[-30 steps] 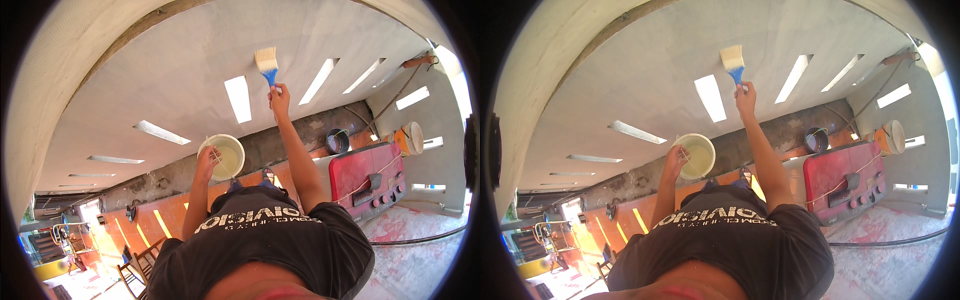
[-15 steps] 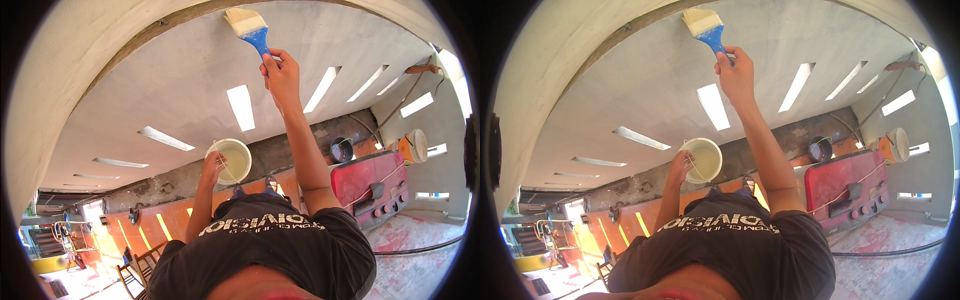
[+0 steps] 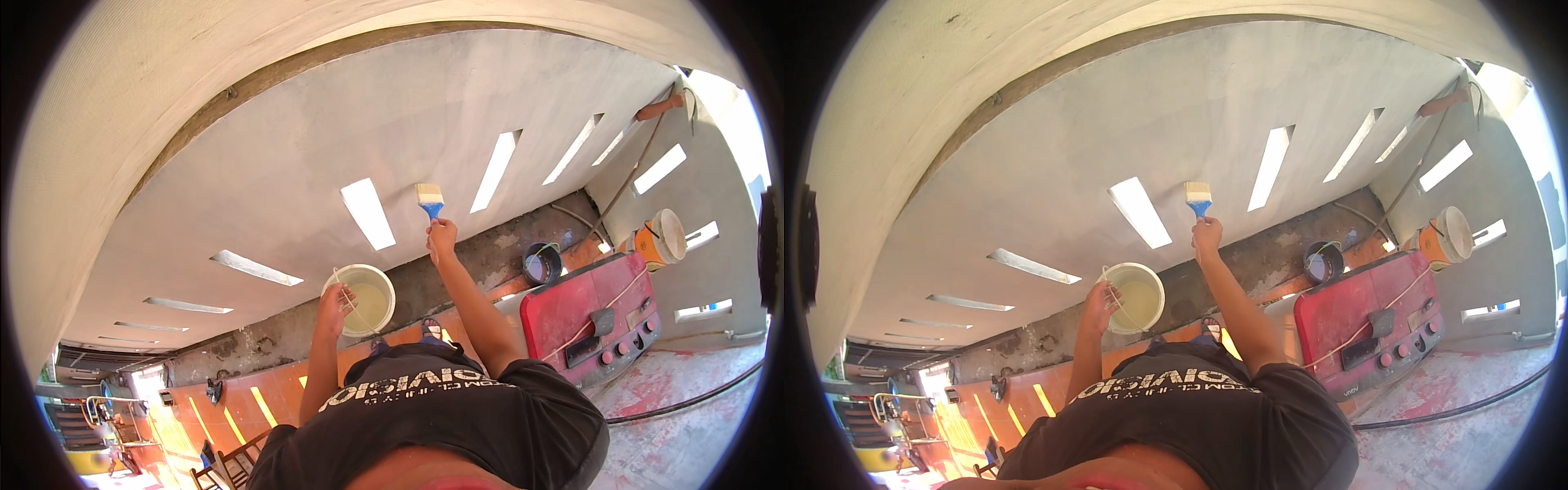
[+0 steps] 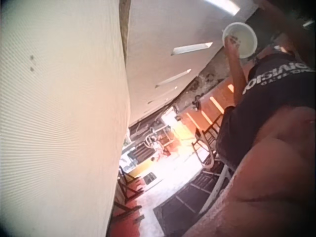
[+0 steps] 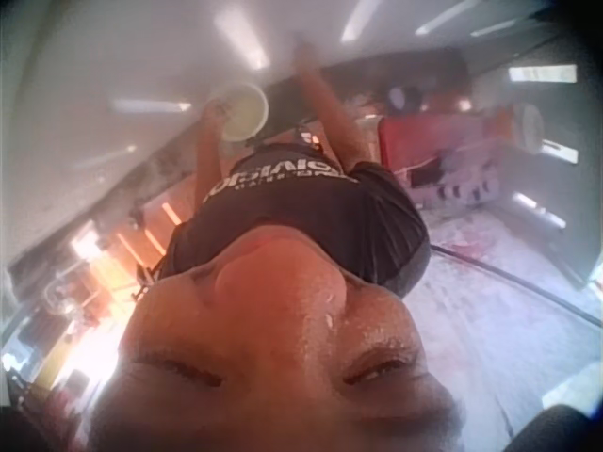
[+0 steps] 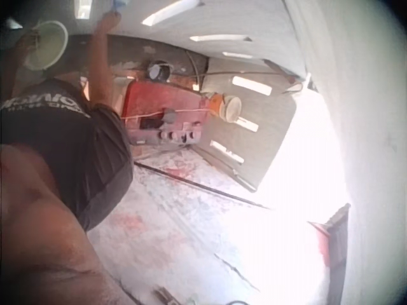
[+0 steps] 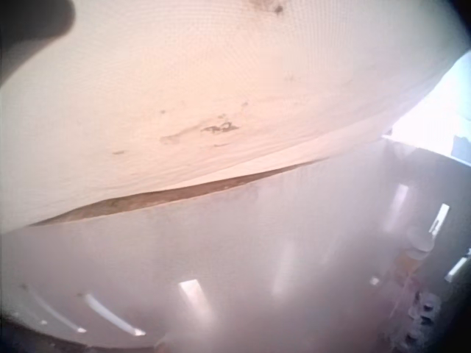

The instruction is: The person paints a ceiling using a paintbrush and a bucket of white paint. They repeatedly dip the brush into the bucket and apply paint to the ceiling surface in long strokes.

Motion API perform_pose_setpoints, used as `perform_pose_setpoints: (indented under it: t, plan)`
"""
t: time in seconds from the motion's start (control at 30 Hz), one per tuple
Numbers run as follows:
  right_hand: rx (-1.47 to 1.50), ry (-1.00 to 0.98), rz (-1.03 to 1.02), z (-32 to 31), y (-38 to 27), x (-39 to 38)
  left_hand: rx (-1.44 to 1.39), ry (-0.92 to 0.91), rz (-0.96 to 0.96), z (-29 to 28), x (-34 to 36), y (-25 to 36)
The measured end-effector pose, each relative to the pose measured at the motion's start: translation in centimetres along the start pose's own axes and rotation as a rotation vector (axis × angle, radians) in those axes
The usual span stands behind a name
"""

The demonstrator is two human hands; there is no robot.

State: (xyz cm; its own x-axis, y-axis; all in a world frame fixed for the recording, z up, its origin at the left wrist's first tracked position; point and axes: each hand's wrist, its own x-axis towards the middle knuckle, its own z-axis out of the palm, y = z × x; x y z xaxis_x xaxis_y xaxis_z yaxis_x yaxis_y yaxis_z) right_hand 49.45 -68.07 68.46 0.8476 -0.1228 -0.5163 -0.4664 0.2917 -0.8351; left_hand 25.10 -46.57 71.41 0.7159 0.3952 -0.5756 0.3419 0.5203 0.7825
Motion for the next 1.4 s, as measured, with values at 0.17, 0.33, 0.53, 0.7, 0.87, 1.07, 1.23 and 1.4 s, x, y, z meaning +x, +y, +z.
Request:
perform_pose_setpoints:
  t: [0.17, 0.33, 0.53, 0.7, 0.87, 1.07, 1.23, 1.4]
  plan:
    - [0.133, -0.238, -0.394, 0.1, -19.5, -4.5, -0.006, 0.008, 0.023, 1.3, 0.3, -0.7]
    - [0.249, -0.403, -0.740, 1.5, -29.4, -9.4, -0.021, 0.002, 0.037, 2.4, 0.4, -0.7]
    - [0.126, -0.329, -0.545, 0.9, -21.7, -1.4, -0.064, 0.004, 0.041, 3.3, 0.4, -0.8]
    - [-0.072, -0.153, -0.066, -4.8, -7.5, 4.7, -0.089, 0.054, 0.031, 4.0, -0.2, -1.3]
    - [-0.144, -0.230, 0.002, -5.9, -11.1, 3.7, -0.068, 0.052, 0.040, 4.8, -0.6, -2.0]
    - [0.178, -0.556, -0.508, -3.8, -29.0, -5.4, -0.079, 0.045, 0.034, 5.4, -1.1, -2.5]
    - [0.075, -0.550, -0.641, -1.3, -28.4, -3.1, -0.082, 0.063, 0.031, 5.8, -1.4, -2.6]
    - [-0.154, -0.252, -0.545, -2.8, -12.5, 4.8, -0.104, 0.103, 0.050, 5.3, -2.1, -3.2]
